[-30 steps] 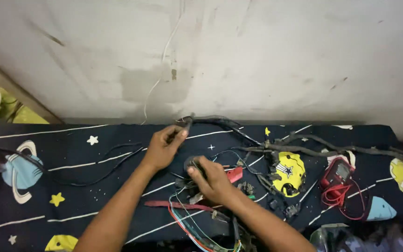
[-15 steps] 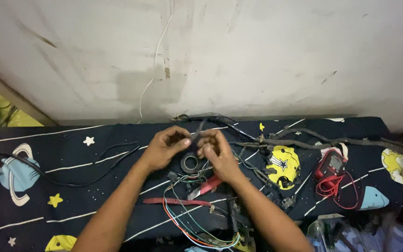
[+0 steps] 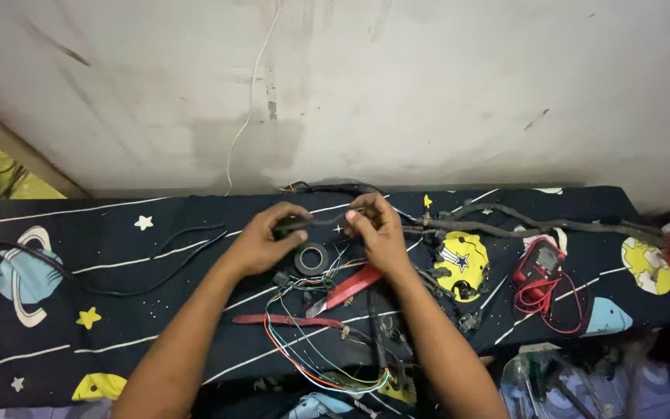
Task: The person strips the insulation from the ends of several wires using a red utility knife. They then use a multimeter to test the electrical continuity of the wires by touching the probes to the exposed ends.
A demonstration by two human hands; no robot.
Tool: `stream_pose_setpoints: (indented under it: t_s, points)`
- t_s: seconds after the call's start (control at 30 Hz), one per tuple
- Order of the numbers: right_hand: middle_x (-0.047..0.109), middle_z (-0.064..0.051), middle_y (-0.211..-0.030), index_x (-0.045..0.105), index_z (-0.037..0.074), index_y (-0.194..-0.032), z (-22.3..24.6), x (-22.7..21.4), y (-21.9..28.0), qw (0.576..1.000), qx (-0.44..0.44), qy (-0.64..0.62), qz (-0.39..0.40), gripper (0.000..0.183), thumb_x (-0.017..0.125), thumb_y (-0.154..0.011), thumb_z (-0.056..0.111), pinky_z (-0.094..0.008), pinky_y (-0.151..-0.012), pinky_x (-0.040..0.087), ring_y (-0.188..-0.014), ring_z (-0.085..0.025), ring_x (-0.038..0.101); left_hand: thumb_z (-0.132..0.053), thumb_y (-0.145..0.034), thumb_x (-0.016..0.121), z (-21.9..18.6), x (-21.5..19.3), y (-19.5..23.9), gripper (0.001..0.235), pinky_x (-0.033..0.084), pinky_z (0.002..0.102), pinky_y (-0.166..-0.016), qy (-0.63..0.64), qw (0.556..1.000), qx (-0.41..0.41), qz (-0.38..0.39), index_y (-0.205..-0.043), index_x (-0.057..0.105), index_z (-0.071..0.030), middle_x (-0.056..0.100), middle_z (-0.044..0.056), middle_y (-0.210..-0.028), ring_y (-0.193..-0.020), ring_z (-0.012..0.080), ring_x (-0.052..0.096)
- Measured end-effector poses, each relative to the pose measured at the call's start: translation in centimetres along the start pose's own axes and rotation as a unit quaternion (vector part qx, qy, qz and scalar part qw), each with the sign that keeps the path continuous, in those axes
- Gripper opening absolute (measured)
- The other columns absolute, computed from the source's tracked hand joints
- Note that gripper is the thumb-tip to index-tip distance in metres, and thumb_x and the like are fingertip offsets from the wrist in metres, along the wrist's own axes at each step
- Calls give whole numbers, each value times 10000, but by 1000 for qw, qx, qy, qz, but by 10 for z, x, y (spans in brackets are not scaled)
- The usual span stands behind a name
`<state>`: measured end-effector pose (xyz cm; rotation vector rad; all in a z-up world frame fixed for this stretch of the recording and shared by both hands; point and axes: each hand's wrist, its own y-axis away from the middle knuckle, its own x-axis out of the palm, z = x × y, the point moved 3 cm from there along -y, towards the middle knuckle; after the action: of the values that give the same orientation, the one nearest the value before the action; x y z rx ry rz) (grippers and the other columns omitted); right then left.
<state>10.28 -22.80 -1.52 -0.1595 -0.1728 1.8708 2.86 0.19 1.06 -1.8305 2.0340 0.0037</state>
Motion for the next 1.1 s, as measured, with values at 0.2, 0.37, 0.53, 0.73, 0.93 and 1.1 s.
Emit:
stream_pose_setpoints:
  t_s: [0.2, 0.37, 0.53, 0.73, 0.93, 1.1]
  points:
    - [714, -142, -788, 698, 28, -1052, 7, -1, -2, 999, -31, 41, 5, 199, 768, -879, 99, -311, -607, 555, -676, -190, 688, -7, -762, 812, 3, -19, 0, 397, 523, 495, -956, -43, 997, -25, -62, -1148, 733, -49, 743, 206, -1011, -1049, 397, 702]
    - [728, -149, -852, 745, 76, -1039, 22, 7, 3, 988, -46, 148, -13, 188, 795, -868, 135, -377, -715, 554, -770, -245, 691, 70, -778, 742, 14, -24, -1, 542, 552, 465, -923, 21, 998, -60, -29, -1283, 616, -81, 713, 175, -1101, -1023, 321, 681]
    - [743, -150, -866, 763, 101, -1043, 25, 9, 3, 979, -73, 192, -5, 226, 831, -868, 227, -399, -748, 559, -825, -310, 715, 19, -745, 771, -29, -35, 11, 577, 540, 577, -932, -15, 997, -67, 26, -1294, 601, -42, 705, 257, -1143, -1092, 432, 672]
    - [744, -129, -829, 758, 117, -1036, 60, 21, 13, 970, -62, 229, 54, 152, 772, -907, 196, -403, -743, 559, -790, -287, 716, -108, -844, 741, -49, -44, 32, 308, 543, 527, -862, -122, 989, -78, 32, -1145, 707, -53, 742, 230, -979, -968, 434, 712]
    - [736, -196, -824, 718, 82, -1001, 91, 58, 13, 915, -117, 332, 199, 166, 739, -912, 220, -491, -742, 558, -826, -432, 708, -222, -913, 680, -43, -64, 82, 242, 530, 471, -968, -226, 970, -76, -53, -1119, 722, -100, 755, 150, -1050, -1079, 384, 700]
    - [690, -164, -840, 634, 111, -951, 81, 111, 5, 833, -161, 418, 324, 173, 681, -930, 276, -534, -724, 551, -857, -450, 687, -181, -895, 674, -15, -90, 121, 236, 513, 504, -936, -323, 937, -67, -115, -1122, 715, -128, 740, 110, -1007, -1036, 369, 682]
